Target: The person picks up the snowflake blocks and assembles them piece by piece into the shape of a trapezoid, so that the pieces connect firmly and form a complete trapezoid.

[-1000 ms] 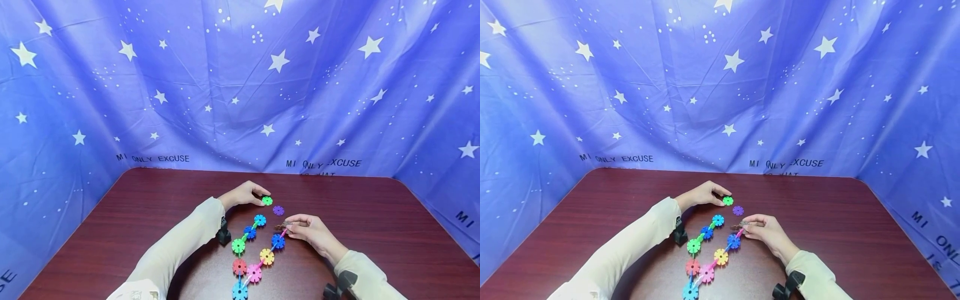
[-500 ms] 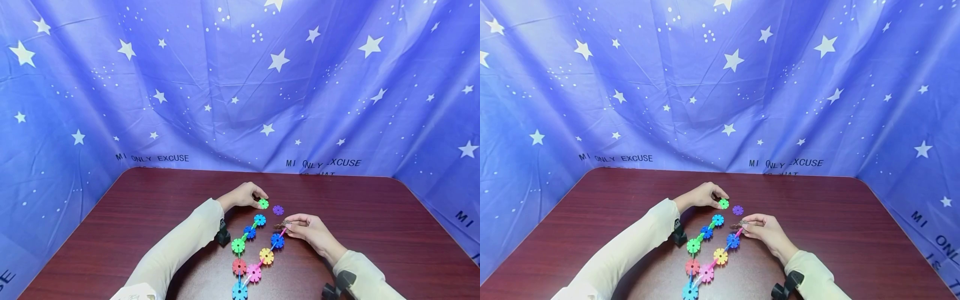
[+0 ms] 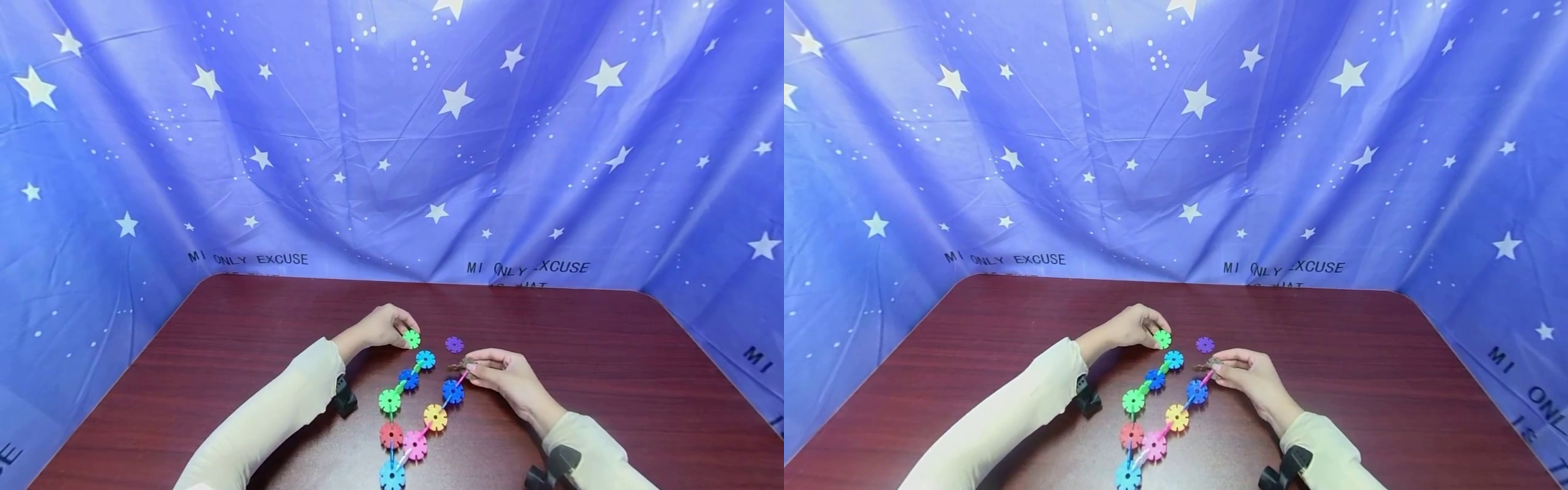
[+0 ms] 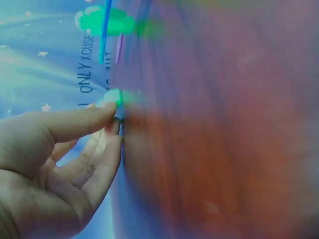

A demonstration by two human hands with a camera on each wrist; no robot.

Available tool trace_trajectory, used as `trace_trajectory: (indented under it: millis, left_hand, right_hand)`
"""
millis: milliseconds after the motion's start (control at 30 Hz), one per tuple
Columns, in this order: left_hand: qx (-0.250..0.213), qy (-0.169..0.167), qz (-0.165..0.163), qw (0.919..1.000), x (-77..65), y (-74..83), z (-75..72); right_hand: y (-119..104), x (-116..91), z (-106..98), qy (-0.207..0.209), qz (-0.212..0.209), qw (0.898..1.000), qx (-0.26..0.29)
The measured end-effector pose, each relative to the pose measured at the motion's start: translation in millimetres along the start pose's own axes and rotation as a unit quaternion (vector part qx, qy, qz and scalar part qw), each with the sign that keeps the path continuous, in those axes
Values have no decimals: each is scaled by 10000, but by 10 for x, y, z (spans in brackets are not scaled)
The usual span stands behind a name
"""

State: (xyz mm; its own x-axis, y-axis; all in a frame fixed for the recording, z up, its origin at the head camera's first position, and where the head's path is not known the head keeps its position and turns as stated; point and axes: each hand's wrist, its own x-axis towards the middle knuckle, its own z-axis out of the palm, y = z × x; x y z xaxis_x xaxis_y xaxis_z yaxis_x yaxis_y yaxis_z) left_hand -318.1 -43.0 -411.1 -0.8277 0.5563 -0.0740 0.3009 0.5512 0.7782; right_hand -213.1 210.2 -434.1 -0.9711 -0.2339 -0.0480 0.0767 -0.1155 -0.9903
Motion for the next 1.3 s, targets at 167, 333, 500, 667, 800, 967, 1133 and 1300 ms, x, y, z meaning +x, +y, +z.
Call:
trace_trajectory:
  millis: [167, 333, 500, 667, 800, 967, 1133, 1300]
  left_hand:
    - [-1035, 139, -16, 9945, -145, 9, 24]
    - [-1754, 308, 79, 9840, -278, 131, 89]
    - [-2001, 224, 103, 9795, -404, 265, 199]
    - [-2281, 348, -115, 9729, -457, 330, 307]
    - [-2508, 589, -247, 9659, -465, 342, 376]
    - [-2845, 654, -386, 9557, -476, 350, 437]
    - [-3057, 679, -490, 9484, -491, 385, 463]
    - [-3140, 721, -578, 9449, -492, 410, 482]
  right_hand:
    - [27, 10, -7, 13, -175, 9998, 40]
    - [7, 12, 3, 92, -241, 9996, 93]
    - [-22, 2, 13, 127, -333, 9993, 143]
    - [-42, -1, 18, 90, -436, 9988, 207]
    - [-54, -8, 28, 89, -504, 9984, 226]
    - [-68, -8, 37, 141, -505, 9984, 214]
    - [-72, -13, 44, 230, -511, 9983, 141]
    - [-75, -20, 44, 195, -551, 9981, 183]
